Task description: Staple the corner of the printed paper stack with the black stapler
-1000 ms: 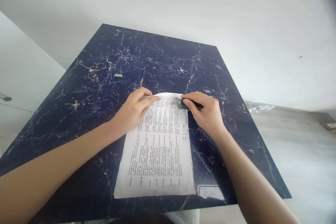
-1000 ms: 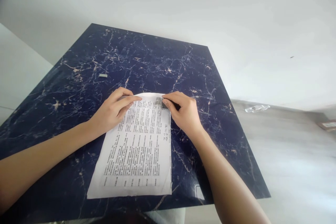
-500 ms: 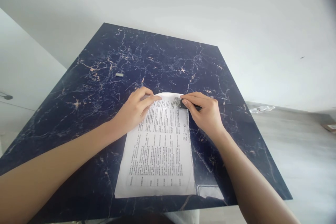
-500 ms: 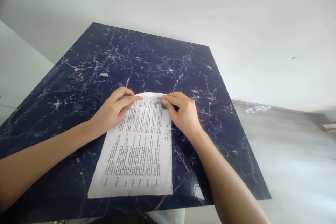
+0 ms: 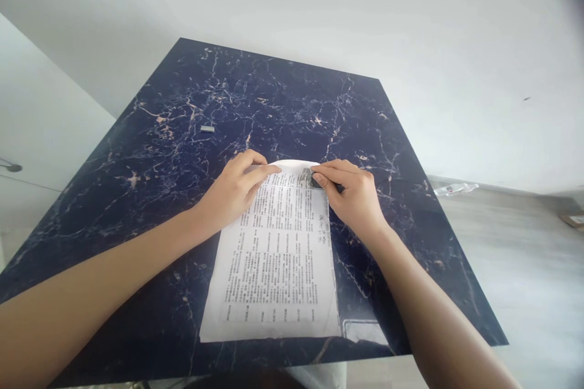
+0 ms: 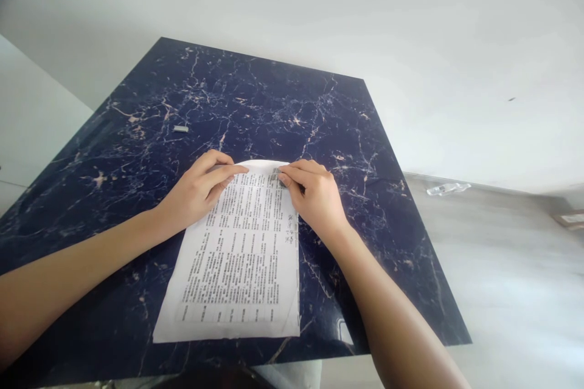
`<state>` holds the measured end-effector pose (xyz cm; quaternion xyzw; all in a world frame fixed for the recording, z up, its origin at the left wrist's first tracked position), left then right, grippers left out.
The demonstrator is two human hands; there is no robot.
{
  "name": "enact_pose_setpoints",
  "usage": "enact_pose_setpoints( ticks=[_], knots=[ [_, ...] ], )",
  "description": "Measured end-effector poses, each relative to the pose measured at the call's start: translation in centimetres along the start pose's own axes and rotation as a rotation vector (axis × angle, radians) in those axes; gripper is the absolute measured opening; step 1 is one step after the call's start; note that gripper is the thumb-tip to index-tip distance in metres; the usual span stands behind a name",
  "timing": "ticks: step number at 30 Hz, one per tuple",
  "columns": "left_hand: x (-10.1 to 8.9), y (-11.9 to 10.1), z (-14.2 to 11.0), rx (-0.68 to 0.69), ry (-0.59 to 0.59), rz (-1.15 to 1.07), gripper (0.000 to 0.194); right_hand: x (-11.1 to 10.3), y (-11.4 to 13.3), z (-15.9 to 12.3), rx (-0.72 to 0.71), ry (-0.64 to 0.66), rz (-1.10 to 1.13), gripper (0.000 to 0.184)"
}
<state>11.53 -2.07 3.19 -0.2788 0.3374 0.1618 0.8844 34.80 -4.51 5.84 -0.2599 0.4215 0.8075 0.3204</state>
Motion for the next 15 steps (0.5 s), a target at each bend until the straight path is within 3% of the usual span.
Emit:
enact_pose_setpoints(
  ticks=[15],
  knots=[
    [-0.08,0.00,-0.04,-0.033,0.008,-0.015,0.039,0.02,-0.26,-0.33,0.049,-0.058,0.006,0.027]
  ],
)
Point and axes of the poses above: each hand's wrist, its own z-axis towards the middle knuckle, its own x-axis out of the palm, y = z × x, the point moved 5 cm from there along z, towards the middle knuckle, and after that the axes turned 6 degrees about -y, right-handed, at the moved point
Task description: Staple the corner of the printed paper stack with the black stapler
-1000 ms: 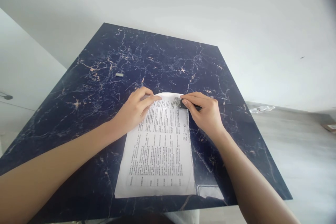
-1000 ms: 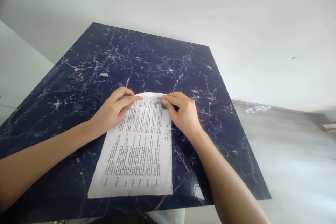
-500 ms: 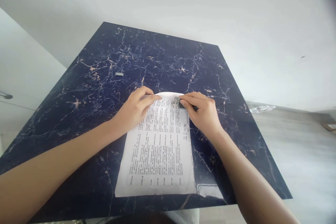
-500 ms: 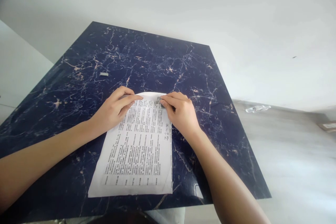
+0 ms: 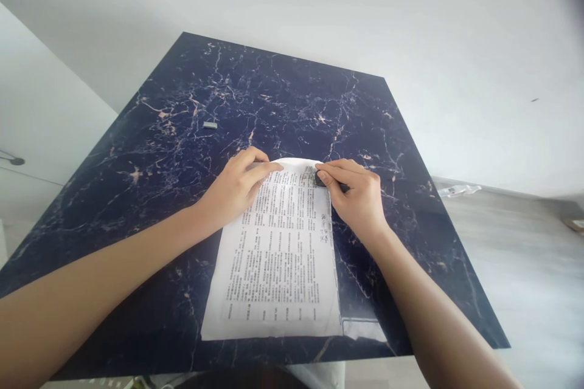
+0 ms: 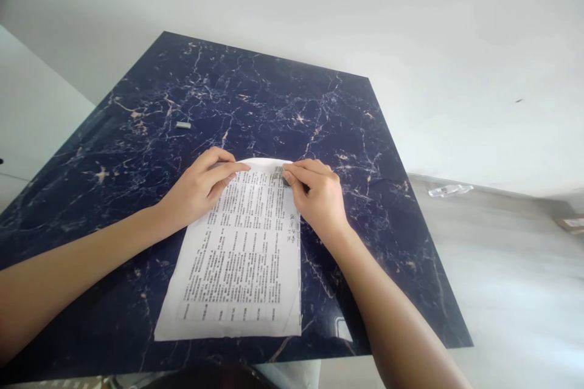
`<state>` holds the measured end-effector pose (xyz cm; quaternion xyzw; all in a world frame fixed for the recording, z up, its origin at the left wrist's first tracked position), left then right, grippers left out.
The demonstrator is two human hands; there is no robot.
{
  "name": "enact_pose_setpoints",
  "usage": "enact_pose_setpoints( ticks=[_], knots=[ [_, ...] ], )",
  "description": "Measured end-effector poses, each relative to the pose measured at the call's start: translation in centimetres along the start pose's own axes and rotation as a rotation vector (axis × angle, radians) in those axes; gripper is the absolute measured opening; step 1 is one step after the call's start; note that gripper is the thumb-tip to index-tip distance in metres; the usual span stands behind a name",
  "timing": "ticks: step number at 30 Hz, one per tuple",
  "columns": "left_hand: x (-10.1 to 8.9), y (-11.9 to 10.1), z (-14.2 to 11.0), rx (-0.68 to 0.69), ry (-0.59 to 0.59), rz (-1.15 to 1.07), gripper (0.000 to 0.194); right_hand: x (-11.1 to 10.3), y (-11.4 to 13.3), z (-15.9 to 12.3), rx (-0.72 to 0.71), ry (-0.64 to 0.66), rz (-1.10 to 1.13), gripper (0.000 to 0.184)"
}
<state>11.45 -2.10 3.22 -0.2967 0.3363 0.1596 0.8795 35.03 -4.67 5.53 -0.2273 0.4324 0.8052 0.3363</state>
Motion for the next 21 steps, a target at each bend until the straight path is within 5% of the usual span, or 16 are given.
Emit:
enact_pose_setpoints(
  ticks=[21],
  knots=[
    [0.19,0.09,-0.05,-0.015,-0.005,-0.013,0.036,0.99,0.26,-0.12,-0.056,0.073,-0.135,0.031]
  ],
)
Point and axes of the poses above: each hand's wrist, its own z-axis towards the middle knuckle, its own x-axis out of the palm, y = z × x, the point moved 5 cm from there along z, towards the middle knuckle, and after that the axes turned 6 degrees about -y, right-handed, at the moved point
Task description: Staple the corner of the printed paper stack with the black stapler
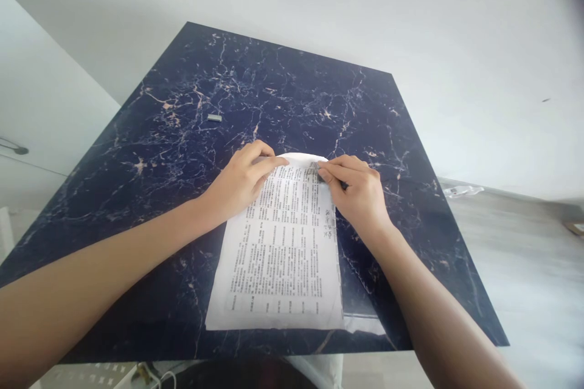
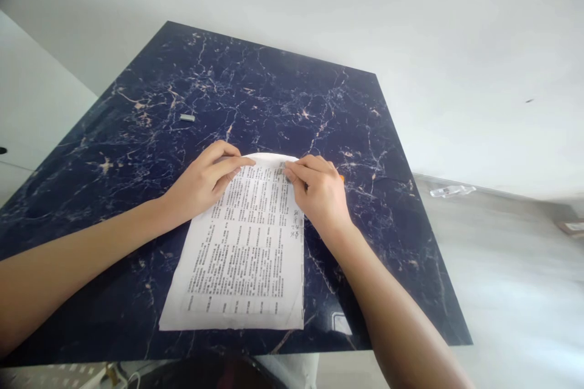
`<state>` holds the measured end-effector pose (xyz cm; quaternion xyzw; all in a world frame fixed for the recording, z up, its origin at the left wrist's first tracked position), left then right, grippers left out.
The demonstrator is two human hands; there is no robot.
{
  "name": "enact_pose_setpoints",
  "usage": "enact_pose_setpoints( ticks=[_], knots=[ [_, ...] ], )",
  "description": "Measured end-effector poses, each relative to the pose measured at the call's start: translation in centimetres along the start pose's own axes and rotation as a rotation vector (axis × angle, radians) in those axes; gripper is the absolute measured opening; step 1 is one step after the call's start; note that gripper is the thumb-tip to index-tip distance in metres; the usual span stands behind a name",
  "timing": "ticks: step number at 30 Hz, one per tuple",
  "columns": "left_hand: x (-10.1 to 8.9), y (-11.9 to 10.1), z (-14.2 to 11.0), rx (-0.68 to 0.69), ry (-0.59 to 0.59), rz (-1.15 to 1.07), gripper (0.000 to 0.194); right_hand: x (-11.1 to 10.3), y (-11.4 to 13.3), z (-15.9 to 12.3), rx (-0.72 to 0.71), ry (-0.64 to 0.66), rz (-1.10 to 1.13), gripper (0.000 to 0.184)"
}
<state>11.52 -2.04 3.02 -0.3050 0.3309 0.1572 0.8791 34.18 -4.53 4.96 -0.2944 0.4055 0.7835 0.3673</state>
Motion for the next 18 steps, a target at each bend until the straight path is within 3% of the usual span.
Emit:
enact_pose_setpoints(
  ticks=[6,11,15,18],
  knots=[
    [0.0,0.1,0.0,-0.010,-0.004,-0.011,0.036,1.2,0.5,0.0,-0.061,0.079,-0.142,0.034],
    [0.0,0.2,0.0,-0.014,0.007,0.001,0.035,-0.7,-0.2,0.3,-0.044,0.129,-0.047,0.028],
    [0.2,0.4,0.0,-0.016,0.019,0.011,0.034,-2.0,-2.3,0.2,0.007,0.188,-0.081,0.043],
    [0.2,0.4,0.0,-0.021,0.019,0.021,0.035,-2.2,-3.5,0.1,0.054,0.158,-0.070,0.040]
  ],
)
Point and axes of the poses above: each hand's wrist, its own z-axis towards the middle knuckle, its own x-axis out of the palm, y = z × x, the point moved 5 cm from there along z, towards the middle knuckle, and after that the axes turned 6 degrees about -y, right-handed, at the moved point
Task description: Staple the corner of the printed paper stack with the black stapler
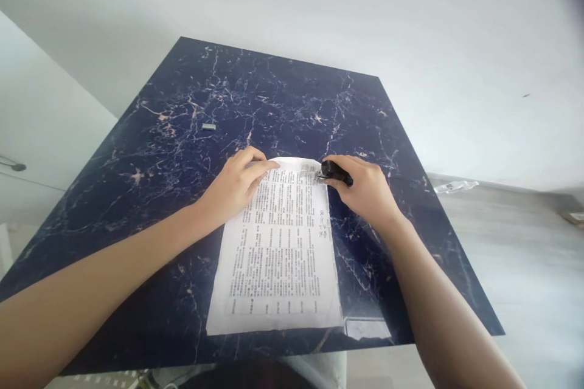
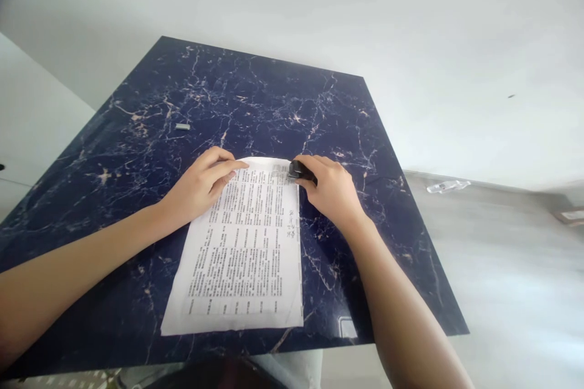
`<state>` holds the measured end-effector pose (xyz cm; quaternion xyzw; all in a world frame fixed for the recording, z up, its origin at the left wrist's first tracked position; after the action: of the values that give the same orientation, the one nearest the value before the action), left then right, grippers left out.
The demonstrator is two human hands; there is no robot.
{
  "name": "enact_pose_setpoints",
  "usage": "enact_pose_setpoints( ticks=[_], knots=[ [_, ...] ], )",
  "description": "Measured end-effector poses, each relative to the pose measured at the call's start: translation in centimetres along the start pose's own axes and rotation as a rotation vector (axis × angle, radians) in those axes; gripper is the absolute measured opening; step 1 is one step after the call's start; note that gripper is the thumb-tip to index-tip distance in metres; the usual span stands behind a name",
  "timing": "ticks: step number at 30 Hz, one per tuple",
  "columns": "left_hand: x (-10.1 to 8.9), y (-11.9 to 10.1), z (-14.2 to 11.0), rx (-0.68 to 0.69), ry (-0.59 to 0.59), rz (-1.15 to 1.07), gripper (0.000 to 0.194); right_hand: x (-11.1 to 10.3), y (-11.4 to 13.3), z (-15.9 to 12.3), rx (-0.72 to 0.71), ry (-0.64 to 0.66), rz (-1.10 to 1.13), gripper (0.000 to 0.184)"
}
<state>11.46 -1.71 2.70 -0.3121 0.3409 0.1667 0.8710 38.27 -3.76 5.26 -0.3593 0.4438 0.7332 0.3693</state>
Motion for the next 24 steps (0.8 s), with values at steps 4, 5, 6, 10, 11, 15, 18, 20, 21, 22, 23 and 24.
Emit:
enact_pose_setpoints(
  ticks=[4,5,6,10,11,15,18,20,21,22,23,24],
  knots=[
    [0.2,0.1,-0.1,0.006,0.017,0.045,0.038,-0.4,-1.3,0.2,0.089,-0.083,-0.033,0.036],
    [0.3,0.1,-0.2,0.013,0.026,0.061,0.038,-0.7,-1.7,0.2,0.119,-0.099,-0.051,0.035],
    [0.4,0.1,-0.3,0.018,0.035,0.073,0.038,-0.9,-2.0,0.2,0.144,-0.112,-0.067,0.035],
    [0.7,0.3,-0.4,0.021,0.060,0.093,0.036,-1.4,-2.6,0.2,0.198,-0.123,-0.106,0.032],
    [0.7,0.4,-0.4,0.019,0.054,0.099,0.035,-1.5,-2.6,0.2,0.203,-0.115,-0.111,0.033],
    [0.0,0.3,-0.2,0.017,-0.029,0.111,0.029,-1.6,-3.1,0.1,0.216,-0.071,-0.127,0.044],
    [-0.2,-0.3,-0.2,0.066,0.002,0.079,0.021,-1.8,-3.6,-0.1,0.249,-0.020,-0.170,0.040],
    [-0.1,-0.7,-0.3,0.094,0.075,0.061,0.018,-1.9,-3.8,-0.1,0.294,-0.011,-0.184,0.030],
    [0.0,-0.7,-0.4,0.097,0.102,0.060,0.017,-2.0,-3.7,-0.1,0.314,-0.029,-0.181,0.025],
    [0.0,-0.8,-0.5,0.095,0.123,0.066,0.017,-2.2,-3.6,-0.1,0.323,-0.068,-0.171,0.022],
    [0.0,-0.7,-0.6,0.091,0.143,0.078,0.020,-2.4,-3.2,-0.1,0.320,-0.125,-0.152,0.021],
    [0.0,-0.7,-0.7,0.091,0.174,0.093,0.028,-2.7,-2.7,0.0,0.308,-0.192,-0.123,0.021]
  ],
)
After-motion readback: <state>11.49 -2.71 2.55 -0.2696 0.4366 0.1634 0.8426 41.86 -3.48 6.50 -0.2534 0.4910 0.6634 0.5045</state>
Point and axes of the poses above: each hand's wrist, its own z-axis towards the middle knuckle, its own x-axis out of the palm, y = z × x, the point moved 5 cm from there along z, towards the middle knuckle, and after that the axes turned 6 degrees about -y, right-handed, at the moved point
